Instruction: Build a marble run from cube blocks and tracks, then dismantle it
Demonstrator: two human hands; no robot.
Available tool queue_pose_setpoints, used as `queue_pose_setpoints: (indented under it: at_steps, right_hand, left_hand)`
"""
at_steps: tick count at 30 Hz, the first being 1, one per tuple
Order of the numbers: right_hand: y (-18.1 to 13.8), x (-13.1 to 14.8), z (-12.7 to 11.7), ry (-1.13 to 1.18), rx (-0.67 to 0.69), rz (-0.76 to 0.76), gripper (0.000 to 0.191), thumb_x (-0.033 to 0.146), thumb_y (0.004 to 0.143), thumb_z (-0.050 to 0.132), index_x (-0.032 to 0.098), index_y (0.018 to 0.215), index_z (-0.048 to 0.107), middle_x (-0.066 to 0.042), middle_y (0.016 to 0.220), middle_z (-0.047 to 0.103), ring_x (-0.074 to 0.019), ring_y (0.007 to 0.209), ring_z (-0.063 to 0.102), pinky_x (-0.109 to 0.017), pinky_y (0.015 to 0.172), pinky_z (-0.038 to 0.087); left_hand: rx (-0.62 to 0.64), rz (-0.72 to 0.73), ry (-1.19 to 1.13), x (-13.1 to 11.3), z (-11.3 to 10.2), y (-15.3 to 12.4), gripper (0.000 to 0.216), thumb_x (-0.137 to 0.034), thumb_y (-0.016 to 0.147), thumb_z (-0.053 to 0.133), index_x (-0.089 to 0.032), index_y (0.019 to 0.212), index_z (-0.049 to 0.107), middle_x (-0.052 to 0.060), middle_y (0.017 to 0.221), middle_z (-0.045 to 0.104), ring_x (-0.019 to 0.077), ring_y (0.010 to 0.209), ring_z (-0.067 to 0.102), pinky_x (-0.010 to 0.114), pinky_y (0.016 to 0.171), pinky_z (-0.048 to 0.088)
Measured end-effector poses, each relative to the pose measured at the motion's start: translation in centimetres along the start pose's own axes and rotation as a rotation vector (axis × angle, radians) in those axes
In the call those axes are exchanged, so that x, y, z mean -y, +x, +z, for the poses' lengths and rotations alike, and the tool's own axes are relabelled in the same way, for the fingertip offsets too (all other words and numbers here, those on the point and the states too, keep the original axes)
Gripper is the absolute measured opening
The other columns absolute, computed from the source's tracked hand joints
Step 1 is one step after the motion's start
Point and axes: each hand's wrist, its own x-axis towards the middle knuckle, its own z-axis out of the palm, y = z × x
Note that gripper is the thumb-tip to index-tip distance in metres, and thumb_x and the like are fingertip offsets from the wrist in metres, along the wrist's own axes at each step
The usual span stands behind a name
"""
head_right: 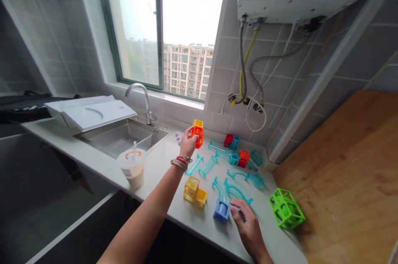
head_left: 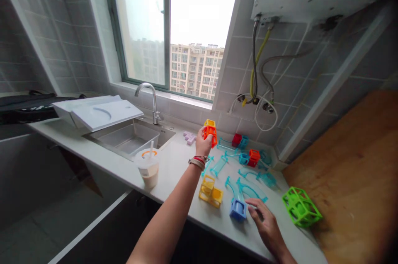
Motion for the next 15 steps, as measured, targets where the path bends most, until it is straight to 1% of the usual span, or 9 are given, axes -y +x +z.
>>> queue_pose_setpoints:
  at_steps: [2,4,6,7,8,9,10,12,15]
  right_hand:
    - [-0.4,1.3,-0.1,0.061,-0.084,0.032,0.038,0.059,0.095,0.06,0.026,0.105,0.076,-0.009,0.113,0.074,-0.0305,0.11,0.069,-0.042,0.093,0.056]
    - [-1.4,3.5,-0.2,0.155,-0.173,0.068,0.041,0.061,0.095,0.06,0.024,0.104,0.075,-0.01,0.112,0.074,-0.0309,0.109,0.067,-0.043,0.094,0.054]
    - [-3.0,6.4,-0.2,0.346,-0.211,0.107,0.046,0.064,0.095,0.058,0.024,0.111,0.073,-0.011,0.114,0.073,-0.0299,0.107,0.068,-0.042,0.09,0.056]
    - [-4.0,8.0,-0.2,0.473,-0.207,0.119,0.051,0.066,0.095,0.056,0.024,0.12,0.069,-0.012,0.117,0.072,-0.0293,0.104,0.069,-0.04,0.084,0.057]
    - [-4.9,9.5,-0.1,0.588,-0.176,0.126,0.056,0.068,0.095,0.055,0.025,0.128,0.065,-0.012,0.122,0.071,-0.029,0.103,0.069,-0.039,0.08,0.059]
    - [-5.9,10.9,-0.1,0.67,-0.157,0.133,0.059,0.069,0.093,0.057,0.026,0.133,0.061,-0.012,0.124,0.07,-0.0285,0.102,0.07,-0.038,0.076,0.059]
    - [-6.8,12.2,-0.1,0.714,-0.149,0.147,0.059,0.068,0.092,0.061,0.027,0.134,0.059,-0.012,0.125,0.069,-0.0276,0.1,0.071,-0.036,0.073,0.059]
    - [-8.4,14.1,-0.4,0.729,-0.173,0.186,0.053,0.061,0.088,0.071,0.027,0.127,0.061,-0.009,0.12,0.072,-0.025,0.094,0.072,-0.032,0.07,0.059]
    - [-10.2,15.4,-1.4,0.694,-0.21,0.225,0.043,0.057,0.086,0.074,0.025,0.114,0.066,-0.005,0.108,0.074,-0.0223,0.088,0.071,-0.029,0.067,0.058]
  left_hand:
    - [0.061,0.013,-0.113,-1.3,-1.5,-6.4,0.054,-0.02,0.09,0.06,-0.018,0.144,0.054,0.013,0.125,0.072,0.0214,0.098,0.073,0.032,0.082,0.06]
    - [0.15,0.008,-0.219,-2.1,-2.9,-13.4,0.052,-0.023,0.087,0.063,-0.017,0.139,0.06,0.012,0.119,0.074,0.0216,0.094,0.074,0.032,0.08,0.06]
    - [0.308,-0.028,-0.388,-2.3,-4.2,-20.2,0.05,-0.025,0.087,0.067,-0.019,0.137,0.063,0.011,0.122,0.074,0.0241,0.103,0.073,0.035,0.09,0.059]
    - [0.352,-0.036,-0.403,-2.4,-4.6,-23.3,0.047,-0.025,0.088,0.066,-0.019,0.134,0.065,0.011,0.124,0.074,0.0252,0.11,0.071,0.037,0.097,0.056]
    - [0.394,-0.046,-0.404,-2.4,-4.9,-26.0,0.043,-0.024,0.088,0.067,-0.018,0.131,0.067,0.011,0.125,0.074,0.0263,0.114,0.07,0.038,0.101,0.054]
    - [0.412,-0.054,-0.397,-2.5,-5.1,-28.4,0.043,-0.024,0.087,0.068,-0.018,0.13,0.068,0.011,0.127,0.073,0.0272,0.115,0.069,0.04,0.103,0.053]
    - [0.424,-0.055,-0.373,-2.6,-5.2,-30.3,0.043,-0.023,0.087,0.068,-0.018,0.129,0.068,0.012,0.127,0.073,0.028,0.116,0.069,0.041,0.104,0.053]
    - [0.443,-0.028,-0.306,-3.1,-5.4,-33.0,0.043,-0.02,0.085,0.069,-0.018,0.128,0.07,0.012,0.127,0.072,0.0292,0.116,0.068,0.043,0.105,0.052]
    - [0.507,0.039,-0.225,-4.3,-6.0,-34.6,0.042,-0.018,0.083,0.069,-0.017,0.125,0.073,0.012,0.127,0.073,0.0299,0.118,0.067,0.043,0.109,0.048]
